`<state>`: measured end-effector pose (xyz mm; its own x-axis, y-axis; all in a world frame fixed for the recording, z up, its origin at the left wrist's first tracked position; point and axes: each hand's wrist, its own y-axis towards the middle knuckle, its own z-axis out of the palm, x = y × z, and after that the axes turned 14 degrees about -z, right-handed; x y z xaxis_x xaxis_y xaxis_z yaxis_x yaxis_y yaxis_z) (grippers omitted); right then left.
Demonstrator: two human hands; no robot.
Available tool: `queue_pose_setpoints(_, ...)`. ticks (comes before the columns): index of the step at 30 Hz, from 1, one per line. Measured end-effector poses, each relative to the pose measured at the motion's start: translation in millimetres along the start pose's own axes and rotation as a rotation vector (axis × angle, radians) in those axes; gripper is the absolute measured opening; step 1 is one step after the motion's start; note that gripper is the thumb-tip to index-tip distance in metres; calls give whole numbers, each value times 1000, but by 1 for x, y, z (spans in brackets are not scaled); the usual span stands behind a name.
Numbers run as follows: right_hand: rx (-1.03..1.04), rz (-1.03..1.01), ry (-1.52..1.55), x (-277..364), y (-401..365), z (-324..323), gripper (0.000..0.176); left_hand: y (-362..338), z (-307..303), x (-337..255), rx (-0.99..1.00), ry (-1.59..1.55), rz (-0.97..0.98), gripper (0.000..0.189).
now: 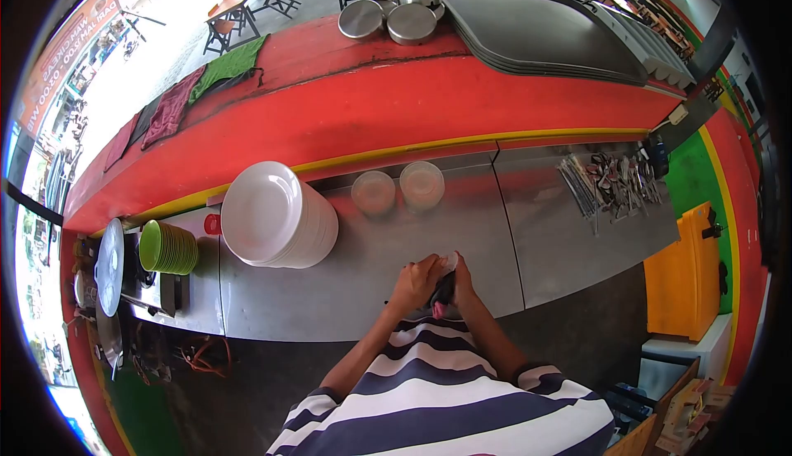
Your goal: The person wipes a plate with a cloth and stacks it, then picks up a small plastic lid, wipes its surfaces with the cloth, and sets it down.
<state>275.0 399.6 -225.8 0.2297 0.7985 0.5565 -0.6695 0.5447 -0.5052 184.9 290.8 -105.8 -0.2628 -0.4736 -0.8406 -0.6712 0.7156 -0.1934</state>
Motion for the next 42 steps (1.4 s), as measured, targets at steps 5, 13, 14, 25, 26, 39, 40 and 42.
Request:
queue_pose_setpoints(5,89,190,163,18,-2,-23,54,8,-4,18,-56,-109,-44,32)
queue_pose_setpoints(13,56,-543,-249,23,-36,41,36,4,10,42,-38,-228,-275,41)
queue_pose_setpoints(14,102,-652,-453,25,-42,50,35,2,13,36,-48,-114,-262,42)
queue_pose_setpoints(25,1,-898,-693,5,-35,76,30,-13,-11,31,-57,-366,-283,43)
queue_pose_setpoints(26,-30,-703,-545,5,-32,72,30,-14,-11,31,-70,-442,-269,43)
queue_pose_setpoints(39,-18,-196,256,-31,-44,88,36,-37,-51,36,42,-401,-65,38)
queue_pose_setpoints(40,7,-227,225,-31,-42,83,34,-40,-52,40,52,-429,-55,38)
queue_pose_setpoints(42,-57,-325,2,-25,-39,76,30,-39,-55,48,72,-448,-105,40)
